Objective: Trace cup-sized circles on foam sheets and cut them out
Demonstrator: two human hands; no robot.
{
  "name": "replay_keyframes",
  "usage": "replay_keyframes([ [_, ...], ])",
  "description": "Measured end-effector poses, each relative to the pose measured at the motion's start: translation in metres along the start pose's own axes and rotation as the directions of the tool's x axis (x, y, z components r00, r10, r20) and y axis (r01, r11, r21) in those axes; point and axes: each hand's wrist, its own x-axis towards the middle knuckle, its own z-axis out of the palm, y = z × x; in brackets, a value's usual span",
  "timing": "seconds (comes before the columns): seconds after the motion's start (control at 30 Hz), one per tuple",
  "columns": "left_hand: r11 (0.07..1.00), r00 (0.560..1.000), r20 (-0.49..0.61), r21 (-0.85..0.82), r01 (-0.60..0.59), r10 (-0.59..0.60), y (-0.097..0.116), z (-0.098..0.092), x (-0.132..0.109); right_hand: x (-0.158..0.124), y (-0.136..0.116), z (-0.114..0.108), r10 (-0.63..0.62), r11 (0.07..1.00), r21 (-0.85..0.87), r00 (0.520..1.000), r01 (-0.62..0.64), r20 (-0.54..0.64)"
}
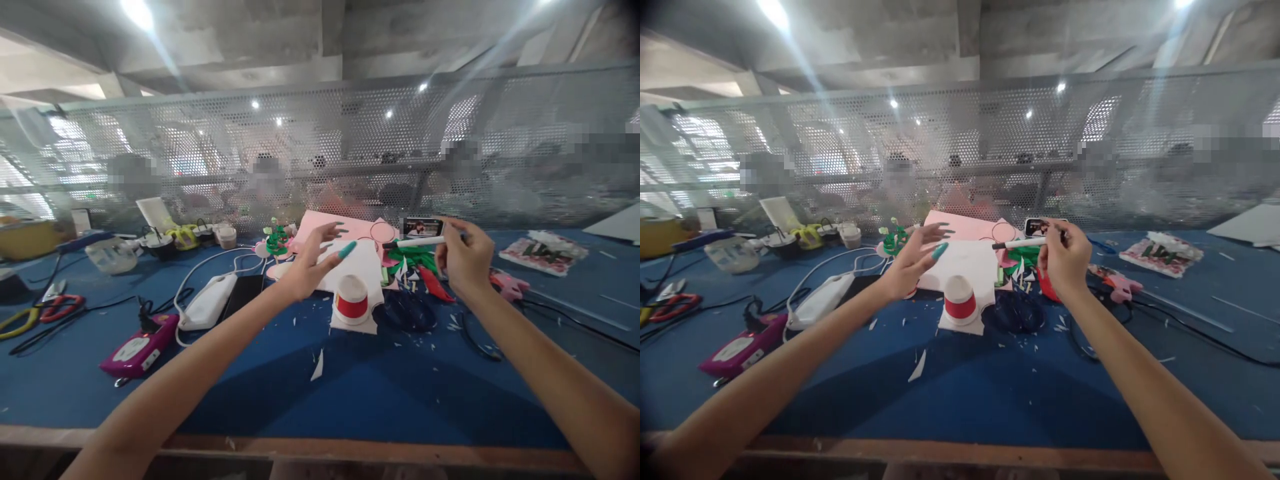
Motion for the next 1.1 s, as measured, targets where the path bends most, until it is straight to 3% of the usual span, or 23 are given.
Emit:
replay_keyframes([
  [0.03, 0.992, 0.997, 0.074, 0.118, -0.043, 0.034, 0.008, -0.002, 0.007, -0.003, -0.009, 0.006, -0.025, 0.999, 0.025, 1.000, 0.025, -0.019],
  [0.07, 0.974, 0.993, 0.102, 0.216, -0.075, 0.053, 0.014, -0.003, 0.013, -0.006, -0.019, 0.012, -0.037, 0.998, 0.044, 0.999, 0.036, 0.035],
  [0.17, 0.934, 0.989, 0.138, 0.345, -0.096, 0.050, 0.024, 0.004, 0.024, -0.017, -0.046, 0.033, -0.076, 0.992, 0.113, 0.987, 0.060, 0.139],
  [0.23, 0.925, 0.991, 0.123, 0.370, -0.091, 0.048, 0.023, 0.008, 0.026, -0.023, -0.058, 0.044, -0.038, 0.986, 0.165, 0.985, 0.010, 0.167],
  [0.33, 0.910, 0.988, 0.025, 0.387, -0.150, 0.152, 0.020, 0.008, 0.024, -0.030, -0.065, 0.056, 0.056, 0.958, 0.258, 0.960, -0.129, 0.273],
  [0.43, 0.883, 0.973, -0.025, 0.426, -0.198, 0.230, 0.018, 0.004, 0.023, -0.037, -0.063, 0.063, 0.160, 0.898, 0.297, 0.869, -0.325, 0.468],
  [0.53, 0.878, 0.976, 0.010, 0.436, -0.199, 0.216, 0.016, 0.002, 0.022, -0.045, -0.063, 0.067, 0.204, 0.800, 0.305, 0.712, -0.517, 0.672],
  [0.6, 0.883, 0.980, 0.051, 0.425, -0.197, 0.194, 0.016, 0.003, 0.021, -0.050, -0.066, 0.068, 0.210, 0.748, 0.295, 0.634, -0.595, 0.744],
  [0.63, 0.885, 0.981, 0.075, 0.423, -0.194, 0.179, 0.016, 0.003, 0.020, -0.052, -0.067, 0.067, 0.224, 0.735, 0.286, 0.618, -0.615, 0.754],
  [0.87, 0.828, 0.949, 0.297, 0.504, -0.247, 0.102, 0.028, 0.001, 0.016, -0.057, -0.065, 0.044, 0.340, 0.755, 0.193, 0.626, -0.627, 0.702],
  [1.1, 0.961, 0.908, 0.415, 0.221, -0.166, 0.061, 0.047, 0.007, 0.021, -0.062, -0.074, 0.032, 0.271, 0.823, 0.190, 0.663, -0.536, 0.698],
])
